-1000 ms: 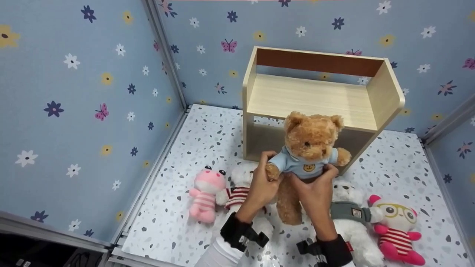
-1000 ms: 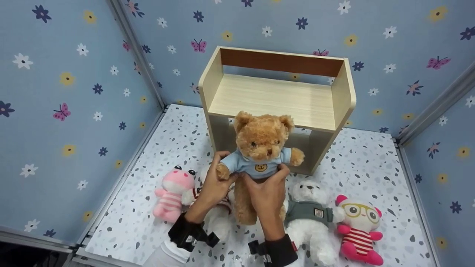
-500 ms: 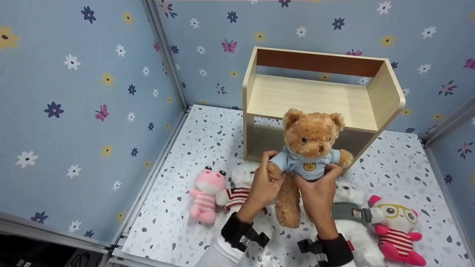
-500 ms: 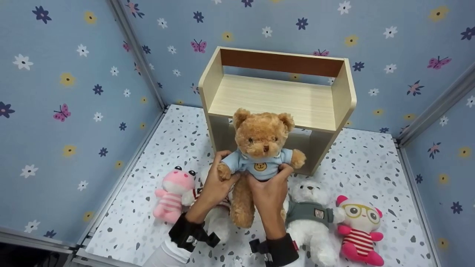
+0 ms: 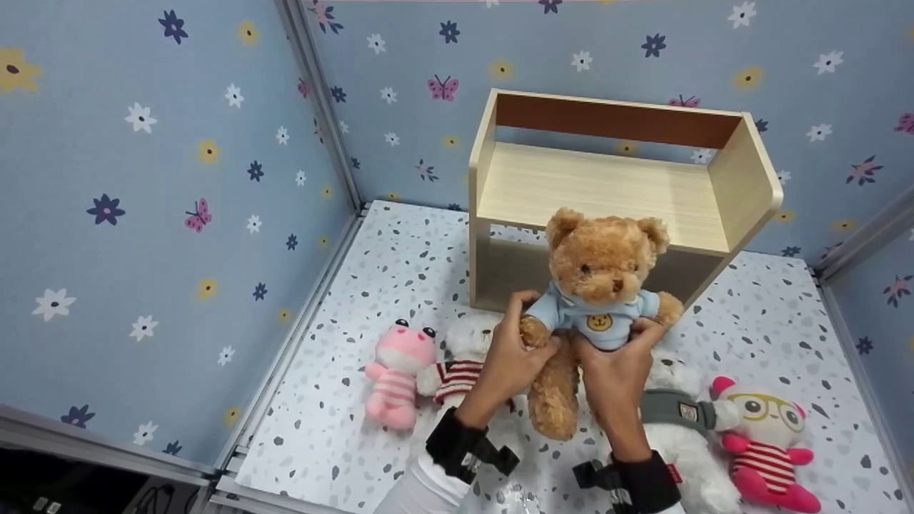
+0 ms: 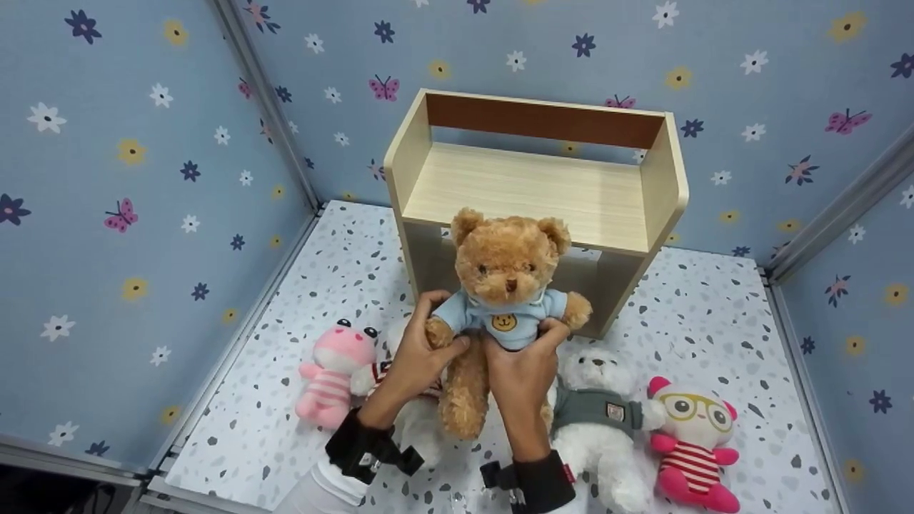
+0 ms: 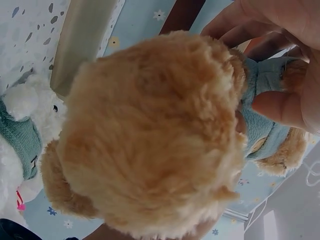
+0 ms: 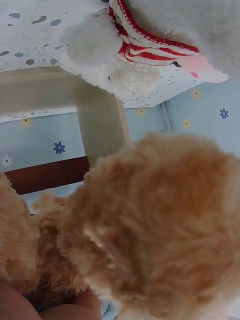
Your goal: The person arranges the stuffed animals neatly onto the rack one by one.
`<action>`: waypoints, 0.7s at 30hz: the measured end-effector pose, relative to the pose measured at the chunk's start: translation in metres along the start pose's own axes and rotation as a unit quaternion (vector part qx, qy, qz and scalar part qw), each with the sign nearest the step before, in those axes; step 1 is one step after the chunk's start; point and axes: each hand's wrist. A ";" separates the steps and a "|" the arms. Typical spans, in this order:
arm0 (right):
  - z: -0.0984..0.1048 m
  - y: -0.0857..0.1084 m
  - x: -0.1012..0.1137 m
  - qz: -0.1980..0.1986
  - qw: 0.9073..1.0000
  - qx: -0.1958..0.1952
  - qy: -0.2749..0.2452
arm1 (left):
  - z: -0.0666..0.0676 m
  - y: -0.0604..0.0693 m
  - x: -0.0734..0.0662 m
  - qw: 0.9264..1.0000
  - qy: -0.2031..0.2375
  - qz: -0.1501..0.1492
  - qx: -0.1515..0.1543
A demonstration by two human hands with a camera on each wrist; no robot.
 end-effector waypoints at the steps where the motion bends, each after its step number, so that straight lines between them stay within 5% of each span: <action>1: 0.000 0.000 0.000 0.005 1.000 -0.003 0.000 | 0.001 0.000 0.000 1.000 0.000 0.000 0.003; 10: -0.002 0.002 -0.002 0.023 0.999 -0.019 -0.018 | 0.008 -0.003 -0.002 1.000 0.003 -0.024 0.019; 21: 0.000 0.002 0.000 0.020 0.998 -0.025 -0.049 | 0.011 -0.004 -0.004 1.000 -0.002 -0.018 0.011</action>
Point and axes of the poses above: each hand's wrist, its own y-axis away from the middle knuckle, its own z-axis out of the back of the hand, x = y × z, and after that the axes turned 6 degrees about x, right-handed
